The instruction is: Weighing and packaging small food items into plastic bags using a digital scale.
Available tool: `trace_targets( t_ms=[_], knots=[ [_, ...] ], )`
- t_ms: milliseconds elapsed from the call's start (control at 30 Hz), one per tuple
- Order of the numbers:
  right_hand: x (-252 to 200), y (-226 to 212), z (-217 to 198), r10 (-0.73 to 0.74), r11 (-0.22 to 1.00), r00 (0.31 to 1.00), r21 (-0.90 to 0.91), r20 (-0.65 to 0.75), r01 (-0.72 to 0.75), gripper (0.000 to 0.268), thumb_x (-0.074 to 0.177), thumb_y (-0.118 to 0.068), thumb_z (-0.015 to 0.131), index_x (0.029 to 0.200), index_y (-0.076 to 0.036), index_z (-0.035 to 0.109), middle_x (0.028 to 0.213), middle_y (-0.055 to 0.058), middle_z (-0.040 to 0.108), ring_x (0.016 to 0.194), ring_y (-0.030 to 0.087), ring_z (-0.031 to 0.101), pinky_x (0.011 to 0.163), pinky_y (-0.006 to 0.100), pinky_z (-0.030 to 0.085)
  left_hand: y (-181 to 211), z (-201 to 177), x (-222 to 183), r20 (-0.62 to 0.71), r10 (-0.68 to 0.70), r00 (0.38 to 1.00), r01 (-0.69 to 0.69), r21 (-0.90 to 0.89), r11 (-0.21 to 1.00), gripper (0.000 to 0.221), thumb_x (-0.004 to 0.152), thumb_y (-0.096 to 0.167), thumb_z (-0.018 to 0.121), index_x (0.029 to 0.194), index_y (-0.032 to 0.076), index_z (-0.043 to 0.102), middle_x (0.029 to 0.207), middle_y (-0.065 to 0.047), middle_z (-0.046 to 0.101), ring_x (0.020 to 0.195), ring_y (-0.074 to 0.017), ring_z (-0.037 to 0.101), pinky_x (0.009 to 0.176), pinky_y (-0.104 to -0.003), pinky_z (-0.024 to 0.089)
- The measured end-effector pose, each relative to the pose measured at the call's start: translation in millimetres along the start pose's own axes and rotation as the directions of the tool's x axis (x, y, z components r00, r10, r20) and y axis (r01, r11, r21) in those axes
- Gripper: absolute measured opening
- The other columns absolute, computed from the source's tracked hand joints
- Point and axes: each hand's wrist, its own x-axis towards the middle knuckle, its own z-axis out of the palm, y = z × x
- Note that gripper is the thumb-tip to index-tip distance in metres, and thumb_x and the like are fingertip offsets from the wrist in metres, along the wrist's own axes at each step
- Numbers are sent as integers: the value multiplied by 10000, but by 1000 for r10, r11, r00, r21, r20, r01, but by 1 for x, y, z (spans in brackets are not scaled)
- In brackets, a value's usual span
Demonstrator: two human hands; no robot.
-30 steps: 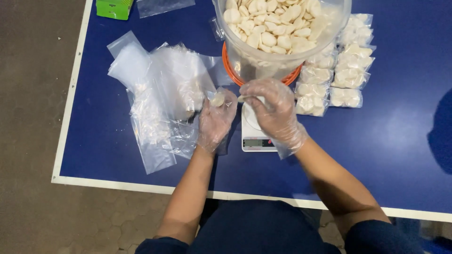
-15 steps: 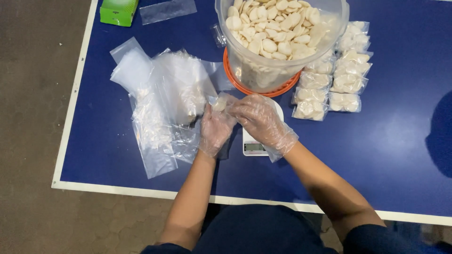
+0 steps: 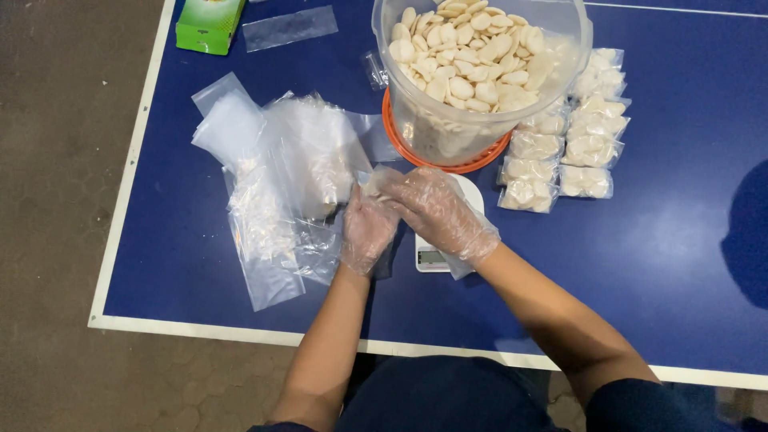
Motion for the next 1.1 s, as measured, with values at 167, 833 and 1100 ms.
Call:
trace_targets(
  t_ms=[167, 833, 1100],
  knots=[
    [25, -4, -28, 39, 999, 996, 35, -85, -36, 316, 985, -214, 693, 1259, -57, 698, 1076, 138, 732, 933, 335, 696, 806, 434, 571, -9, 45, -22, 15, 1, 1000, 1, -112, 994, 445, 1029, 365, 592, 1295, 10, 630, 1324, -220, 651, 1203, -369, 610, 1105, -474, 506],
    [94, 110, -128, 566, 796, 824, -258, -4, -548, 294, 987, -24, 711, 1257, 64, 634, 1074, 294, 672, 973, 438, 688, 747, 485, 589, -10, 46, -26, 54, -170, 984, 177, -404, 897, 475, 933, 322, 715, 1295, 41, 590, 1314, -134, 606, 1291, -274, 553, 1167, -428, 457],
    [76, 134, -110, 468, 824, 873, -289, -136, -487, 198, 957, -21, 774, 1115, 70, 696, 915, 278, 699, 889, 499, 696, 712, 550, 561, -10, 46, -26, 26, -152, 988, 152, -331, 931, 496, 928, 322, 722, 1327, 60, 590, 1302, -127, 618, 1281, -266, 561, 1167, -417, 468]
  ],
)
